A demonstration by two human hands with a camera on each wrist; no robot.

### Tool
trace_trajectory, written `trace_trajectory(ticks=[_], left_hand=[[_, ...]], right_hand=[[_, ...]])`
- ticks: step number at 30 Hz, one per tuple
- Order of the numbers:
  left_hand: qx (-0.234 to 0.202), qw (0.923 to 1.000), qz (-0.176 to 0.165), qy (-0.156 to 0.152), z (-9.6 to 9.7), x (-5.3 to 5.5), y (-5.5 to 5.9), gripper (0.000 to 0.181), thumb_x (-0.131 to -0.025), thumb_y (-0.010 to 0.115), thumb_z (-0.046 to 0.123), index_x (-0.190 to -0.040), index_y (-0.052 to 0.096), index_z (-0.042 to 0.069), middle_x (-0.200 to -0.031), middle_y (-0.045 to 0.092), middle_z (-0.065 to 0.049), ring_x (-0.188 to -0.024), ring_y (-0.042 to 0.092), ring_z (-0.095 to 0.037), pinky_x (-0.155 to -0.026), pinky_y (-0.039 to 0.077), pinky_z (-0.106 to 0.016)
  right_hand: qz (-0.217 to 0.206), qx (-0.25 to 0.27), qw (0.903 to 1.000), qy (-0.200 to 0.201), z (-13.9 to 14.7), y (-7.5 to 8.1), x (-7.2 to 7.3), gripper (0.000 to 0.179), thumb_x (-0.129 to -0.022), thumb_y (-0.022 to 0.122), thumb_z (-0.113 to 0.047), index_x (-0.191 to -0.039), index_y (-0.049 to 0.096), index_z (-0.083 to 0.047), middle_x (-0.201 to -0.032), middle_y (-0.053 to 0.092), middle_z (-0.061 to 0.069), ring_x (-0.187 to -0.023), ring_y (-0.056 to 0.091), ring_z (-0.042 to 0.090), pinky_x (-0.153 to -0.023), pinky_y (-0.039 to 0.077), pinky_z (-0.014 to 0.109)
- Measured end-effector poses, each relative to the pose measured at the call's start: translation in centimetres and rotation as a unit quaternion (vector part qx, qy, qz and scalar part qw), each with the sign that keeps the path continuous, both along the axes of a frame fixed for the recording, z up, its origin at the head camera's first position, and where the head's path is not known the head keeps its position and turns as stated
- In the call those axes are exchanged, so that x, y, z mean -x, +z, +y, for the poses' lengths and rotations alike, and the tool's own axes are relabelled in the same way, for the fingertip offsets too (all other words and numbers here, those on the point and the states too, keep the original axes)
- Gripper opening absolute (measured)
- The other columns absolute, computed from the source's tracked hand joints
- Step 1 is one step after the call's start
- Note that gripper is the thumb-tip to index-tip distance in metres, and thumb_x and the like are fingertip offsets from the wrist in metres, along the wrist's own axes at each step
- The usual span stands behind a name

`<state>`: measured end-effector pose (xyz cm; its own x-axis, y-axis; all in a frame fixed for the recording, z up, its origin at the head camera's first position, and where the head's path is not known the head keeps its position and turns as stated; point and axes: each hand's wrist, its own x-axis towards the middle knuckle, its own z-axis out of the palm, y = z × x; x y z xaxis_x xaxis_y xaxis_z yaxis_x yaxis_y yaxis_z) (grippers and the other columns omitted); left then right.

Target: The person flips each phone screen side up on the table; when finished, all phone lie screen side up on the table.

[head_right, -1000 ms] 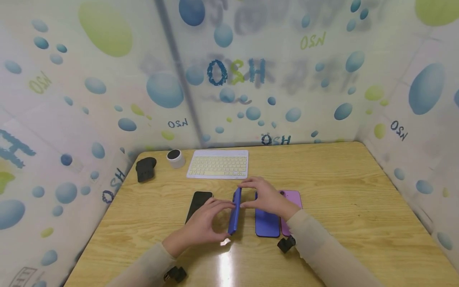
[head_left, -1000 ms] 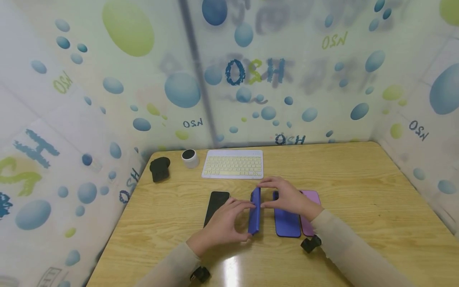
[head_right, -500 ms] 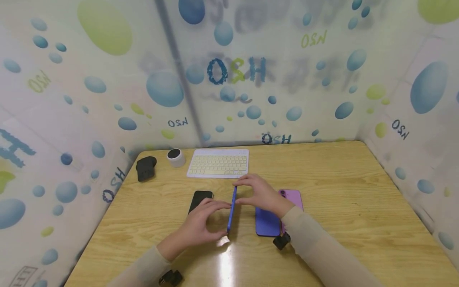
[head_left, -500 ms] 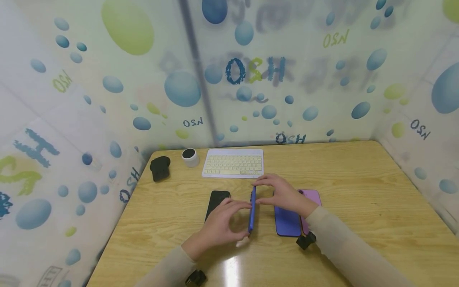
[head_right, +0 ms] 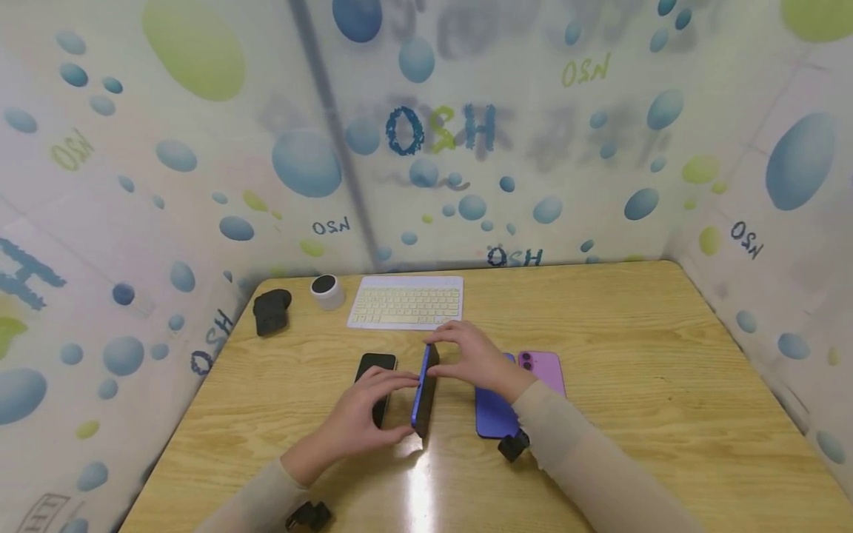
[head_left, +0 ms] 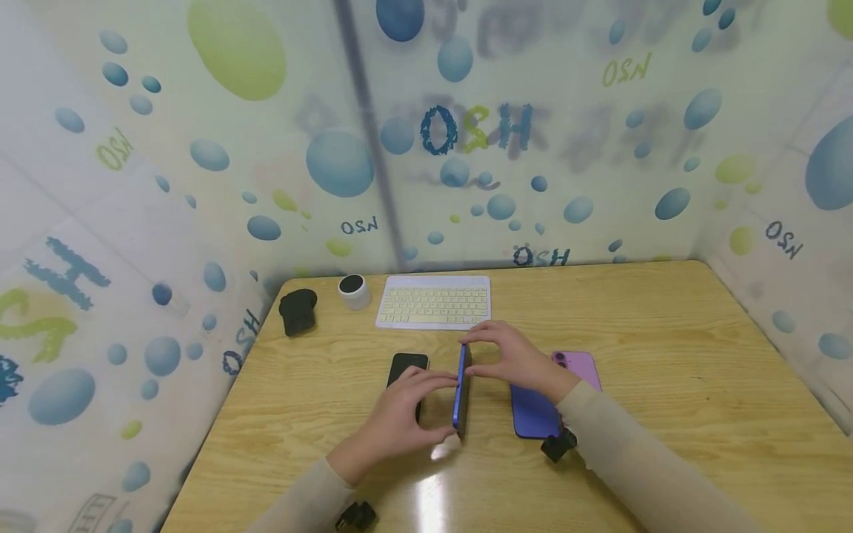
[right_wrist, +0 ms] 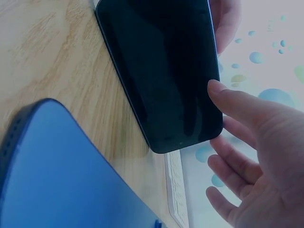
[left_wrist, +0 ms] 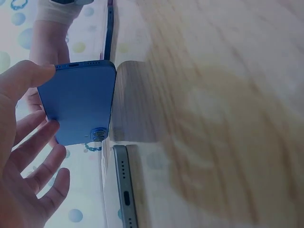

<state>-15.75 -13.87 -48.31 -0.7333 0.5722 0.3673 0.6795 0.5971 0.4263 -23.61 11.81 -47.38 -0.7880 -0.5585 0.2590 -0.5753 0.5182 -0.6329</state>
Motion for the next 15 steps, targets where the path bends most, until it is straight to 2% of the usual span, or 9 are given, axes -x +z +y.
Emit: trace_trajectory(ticks=[9,15], left_hand=[[-0.008,0.9998,0.015,0.005,-0.6,0.1,-0.4,0.067,-0.072,0.093,0.036,-0.133,0.069,0.021,-0.139,0.067,0.009,-0.112,0.056,-0.011,-0.092,0.054,-0.033],[-0.016,0.9997,-0.009,0.014,-1.0,0.0,-0.4,0.067,-0.072,0.093,0.036,-0.133,0.069,0.023,-0.139,0.067,0.008,-0.114,0.056,-0.012,-0.092,0.054,-0.035]], right_hand=[[-0.012,0.002,0.9999,0.007,-0.1,-0.2,0.2,0.057,-0.083,0.087,-0.026,-0.135,0.067,-0.013,-0.136,0.067,0.009,-0.13,0.059,0.033,-0.11,0.046,0.055],[-0.025,0.011,0.9994,0.023,0.2,-1.3,0.7,0.063,-0.081,0.089,-0.017,-0.14,0.064,-0.011,-0.133,0.069,0.004,-0.123,0.062,0.031,-0.106,0.048,0.053]])
